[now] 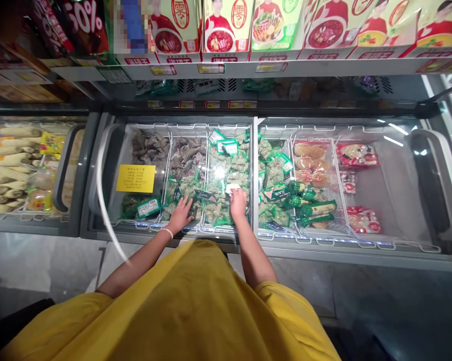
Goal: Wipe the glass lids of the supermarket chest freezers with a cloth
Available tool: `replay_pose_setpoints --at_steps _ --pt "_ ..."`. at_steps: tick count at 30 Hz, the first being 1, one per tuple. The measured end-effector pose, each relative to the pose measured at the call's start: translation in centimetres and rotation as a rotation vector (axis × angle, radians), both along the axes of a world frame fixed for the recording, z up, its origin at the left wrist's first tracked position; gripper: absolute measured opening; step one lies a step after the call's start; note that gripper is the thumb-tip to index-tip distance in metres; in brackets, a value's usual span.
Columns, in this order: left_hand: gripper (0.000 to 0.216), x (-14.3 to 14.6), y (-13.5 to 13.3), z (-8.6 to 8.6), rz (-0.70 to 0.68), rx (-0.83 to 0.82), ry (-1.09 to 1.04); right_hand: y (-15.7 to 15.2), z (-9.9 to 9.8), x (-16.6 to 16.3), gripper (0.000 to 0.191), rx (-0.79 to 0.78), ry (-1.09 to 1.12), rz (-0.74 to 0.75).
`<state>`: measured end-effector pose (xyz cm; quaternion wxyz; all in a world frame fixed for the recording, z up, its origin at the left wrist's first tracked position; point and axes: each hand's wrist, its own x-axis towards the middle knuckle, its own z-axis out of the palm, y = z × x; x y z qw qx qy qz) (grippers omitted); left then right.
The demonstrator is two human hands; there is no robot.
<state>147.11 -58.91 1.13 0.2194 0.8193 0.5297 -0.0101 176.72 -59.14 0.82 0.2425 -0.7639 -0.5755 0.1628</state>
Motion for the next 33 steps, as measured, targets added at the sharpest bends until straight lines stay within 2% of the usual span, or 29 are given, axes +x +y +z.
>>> replay_pose_setpoints --at_steps 2,3,5,6,8,10,11,13,16,18,19,21,24,26,27,29,33 --pt "0.082 0.3 -0.6 -0.3 0.022 0.004 0.0 -1.0 -0.4 1.6 0.04 0.028 -0.015 -0.124" --pt "0.083 0.4 -0.9 -0.4 0.034 0.001 0.004 -1.6 -0.7 1.1 0.041 0.038 -0.016 -0.18" --pt "0.084 0.7 -1.5 -0.5 0.042 -0.017 0.02 -3.2 -1.5 -2.3 0.042 0.034 -0.004 -0.206" --pt "0.085 0.7 -1.8 -0.5 0.038 -0.025 0.027 -4.1 -1.8 -4.6 0.042 0.02 0.005 -0.155" --pt "0.085 0.6 -2.3 -0.5 0.018 -0.024 0.029 -5.8 -2.2 -8.5 0.04 -0.011 0.012 0.048" --pt "0.084 0.3 -2.6 -0.5 -0.002 -0.006 0.012 -7.3 -2.4 -9.7 0.038 -0.034 -0.001 0.248" --pt "0.084 0.0 -2.7 -0.5 -0.01 0.002 0.002 -8.0 -2.4 -9.0 0.038 -0.039 -0.012 0.29" --pt "0.084 -0.3 -2.7 -0.6 -0.02 0.004 -0.014 -9.4 -2.4 -5.6 0.037 -0.039 -0.035 0.231" --pt "0.085 -0.5 -2.6 -0.9 -0.03 0.0 -0.03 -11.4 -2.5 -0.2 0.034 -0.025 -0.066 -0.057" --pt "0.087 -0.4 -2.7 -1.2 -0.028 -0.003 -0.035 -12.4 -2.7 0.0 0.033 -0.022 -0.075 -0.226" --pt "0.088 -0.4 -2.7 -1.3 -0.023 -0.007 -0.037 -12.7 -2.9 -1.4 0.034 -0.028 -0.071 -0.277" --pt "0.088 -0.4 -2.8 -1.6 -0.011 -0.011 -0.051 -12.9 -3.5 -6.2 0.035 -0.05 -0.047 -0.269" --pt "0.086 -0.6 -2.8 -2.0 -0.013 -0.005 -0.088 -13.1 -4.2 -14.0 0.033 -0.058 -0.037 0.033" --pt "0.085 -0.7 -2.8 -2.1 -0.025 0.003 -0.101 -13.7 -4.5 -15.9 0.03 -0.029 -0.059 0.17" --pt "0.086 -0.8 -2.8 -2.1 -0.029 0.004 -0.099 -14.3 -4.6 -15.4 0.029 -0.017 -0.066 0.191" --pt "0.087 -0.9 -2.7 -2.2 -0.037 0.0 -0.085 -15.9 -4.5 -11.9 0.03 -0.014 -0.066 0.148" --pt "0.086 -1.0 -2.7 -2.3 -0.035 -0.003 -0.084 -19.3 -4.0 -2.5 0.028 -0.023 -0.09 -0.083"
